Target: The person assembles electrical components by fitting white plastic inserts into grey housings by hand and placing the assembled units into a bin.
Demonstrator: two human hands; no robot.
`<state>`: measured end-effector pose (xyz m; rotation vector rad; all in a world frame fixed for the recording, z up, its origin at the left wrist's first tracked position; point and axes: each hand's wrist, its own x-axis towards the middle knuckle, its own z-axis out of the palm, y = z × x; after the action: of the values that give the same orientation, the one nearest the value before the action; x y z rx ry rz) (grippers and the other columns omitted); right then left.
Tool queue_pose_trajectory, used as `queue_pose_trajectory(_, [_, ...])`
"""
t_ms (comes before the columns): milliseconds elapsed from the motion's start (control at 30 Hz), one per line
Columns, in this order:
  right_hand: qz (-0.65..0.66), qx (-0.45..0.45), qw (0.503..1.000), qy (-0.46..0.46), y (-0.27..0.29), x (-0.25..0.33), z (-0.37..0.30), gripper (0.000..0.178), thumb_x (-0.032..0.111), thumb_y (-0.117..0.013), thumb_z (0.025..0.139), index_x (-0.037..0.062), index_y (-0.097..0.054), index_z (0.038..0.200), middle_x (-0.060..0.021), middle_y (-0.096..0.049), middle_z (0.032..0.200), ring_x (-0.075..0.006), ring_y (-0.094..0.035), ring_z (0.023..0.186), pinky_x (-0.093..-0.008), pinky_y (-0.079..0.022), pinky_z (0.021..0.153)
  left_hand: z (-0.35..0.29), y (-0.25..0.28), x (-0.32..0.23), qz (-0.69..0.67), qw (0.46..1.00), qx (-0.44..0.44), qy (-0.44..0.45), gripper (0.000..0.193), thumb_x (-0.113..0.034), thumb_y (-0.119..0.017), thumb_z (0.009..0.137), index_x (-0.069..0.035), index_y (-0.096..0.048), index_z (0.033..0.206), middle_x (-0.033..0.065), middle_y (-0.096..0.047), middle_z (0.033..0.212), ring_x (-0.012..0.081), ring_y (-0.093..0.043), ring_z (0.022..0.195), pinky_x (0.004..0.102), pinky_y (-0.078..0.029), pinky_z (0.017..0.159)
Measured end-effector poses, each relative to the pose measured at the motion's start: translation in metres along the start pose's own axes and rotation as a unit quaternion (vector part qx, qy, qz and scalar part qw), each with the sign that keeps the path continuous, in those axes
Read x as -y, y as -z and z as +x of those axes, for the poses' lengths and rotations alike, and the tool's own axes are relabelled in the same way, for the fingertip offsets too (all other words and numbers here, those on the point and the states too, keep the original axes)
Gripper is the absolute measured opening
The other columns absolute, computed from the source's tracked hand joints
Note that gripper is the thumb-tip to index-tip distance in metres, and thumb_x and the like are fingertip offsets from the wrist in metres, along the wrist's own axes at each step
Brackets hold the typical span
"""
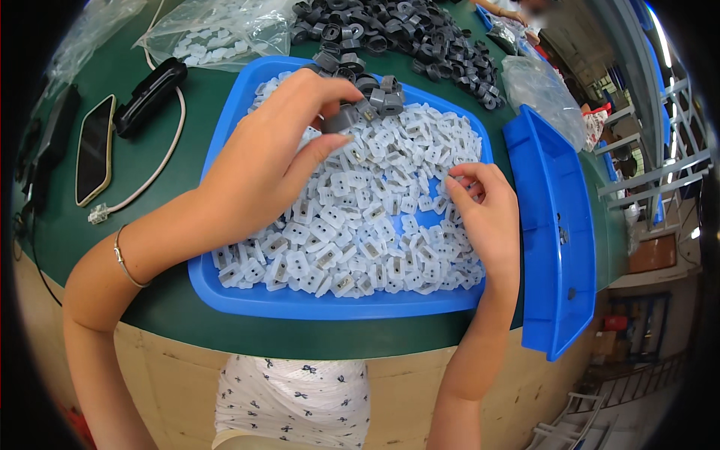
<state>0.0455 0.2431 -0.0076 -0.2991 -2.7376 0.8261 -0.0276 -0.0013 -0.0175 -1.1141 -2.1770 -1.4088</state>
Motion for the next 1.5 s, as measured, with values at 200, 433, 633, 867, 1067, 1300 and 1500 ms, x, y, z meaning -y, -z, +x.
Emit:
queue_pose_trajectory(200, [-0.118,-0.01,0.99,0.073,-0.002,-0.003,-0.003,0.015,0.009,-0.067,0.076,0.0029,-0.057,0.085,-0.0091,-0.052,0.087,-0.0259,-0.051,0.087,-0.0362,-0.042,0.077,-0.006,-0.004,-0.013,-0.035,0.996,0.048,-0.066,0.036,0.01,-0.062,0.074,-0.002,-0.057,0.107,0.009,-0.052,0.102,0.0204,-0.054,0.09,0.0304,-0.046,0.078])
queue_pose_trajectory(433, [-0.026,-0.032,0.999,0.019,0.003,0.016,-0.004,0.013,0.005,-0.067,0.078,0.0024,-0.057,0.086,-0.0064,-0.057,0.081,-0.0191,-0.055,0.08,-0.0299,-0.044,0.072,-0.018,-0.009,-0.034,-0.125,0.988,0.09,0.009,0.039,0.01,-0.065,0.07,-0.005,-0.058,0.105,0.0094,-0.055,0.101,0.0223,-0.055,0.091,0.0296,-0.046,0.078])
queue_pose_trajectory(633, [0.457,0.156,0.875,-0.018,0.001,0.045,-0.024,0.012,0.003,-0.066,0.083,-0.0004,-0.057,0.091,-0.0031,-0.059,0.085,-0.0071,-0.056,0.079,-0.0196,-0.045,0.069,-0.019,-0.014,-0.02,-0.089,0.993,0.074,0.019,0.036,0.007,-0.066,0.07,-0.004,-0.056,0.103,0.0072,-0.056,0.093,0.0196,-0.056,0.081,0.0281,-0.046,0.069])
queue_pose_trajectory(867, [0.416,0.206,0.886,-0.016,-0.012,0.053,-0.034,0.012,0.002,-0.063,0.085,-0.0008,-0.056,0.094,-0.0032,-0.059,0.088,-0.0078,-0.057,0.08,-0.0216,-0.047,0.073,-0.016,-0.006,-0.031,-0.112,0.965,0.164,0.169,0.038,0.0,-0.07,0.071,-0.006,-0.055,0.105,0.0054,-0.055,0.091,0.0142,-0.052,0.062,0.0259,-0.044,0.054])
queue_pose_trajectory(1067, [0.375,0.146,0.916,0.002,-0.017,0.055,-0.037,0.011,0.002,-0.062,0.086,-0.0026,-0.055,0.093,-0.005,-0.059,0.087,-0.0091,-0.058,0.079,-0.0224,-0.048,0.072,-0.019,-0.009,-0.025,-0.083,0.977,0.183,0.067,0.041,-0.002,-0.069,0.074,-0.005,-0.054,0.113,0.0061,-0.054,0.088,0.0142,-0.052,0.062,0.025,-0.044,0.054])
queue_pose_trajectory(1300, [0.374,0.087,0.922,0.053,-0.016,0.052,-0.036,0.011,0.003,-0.062,0.086,-0.0013,-0.056,0.094,-0.0036,-0.059,0.086,-0.0078,-0.055,0.077,-0.0208,-0.045,0.071,-0.02,-0.013,-0.023,-0.154,0.978,0.126,0.064,0.04,-0.004,-0.07,0.076,-0.003,-0.053,0.113,0.0079,-0.056,0.094,0.0151,-0.055,0.071,0.0264,-0.047,0.061])
queue_pose_trajectory(1500, [0.419,0.136,0.898,-0.007,-0.015,0.061,-0.041,0.011,0.005,-0.061,0.087,0.0,-0.055,0.094,-0.0023,-0.058,0.085,-0.0063,-0.052,0.075,-0.0197,-0.042,0.07,-0.021,-0.01,-0.024,-0.133,0.984,0.112,0.044,0.041,-0.001,-0.075,0.072,-0.002,-0.047,0.102,0.0107,-0.056,0.097,0.0182,-0.056,0.077,0.0283,-0.048,0.063])
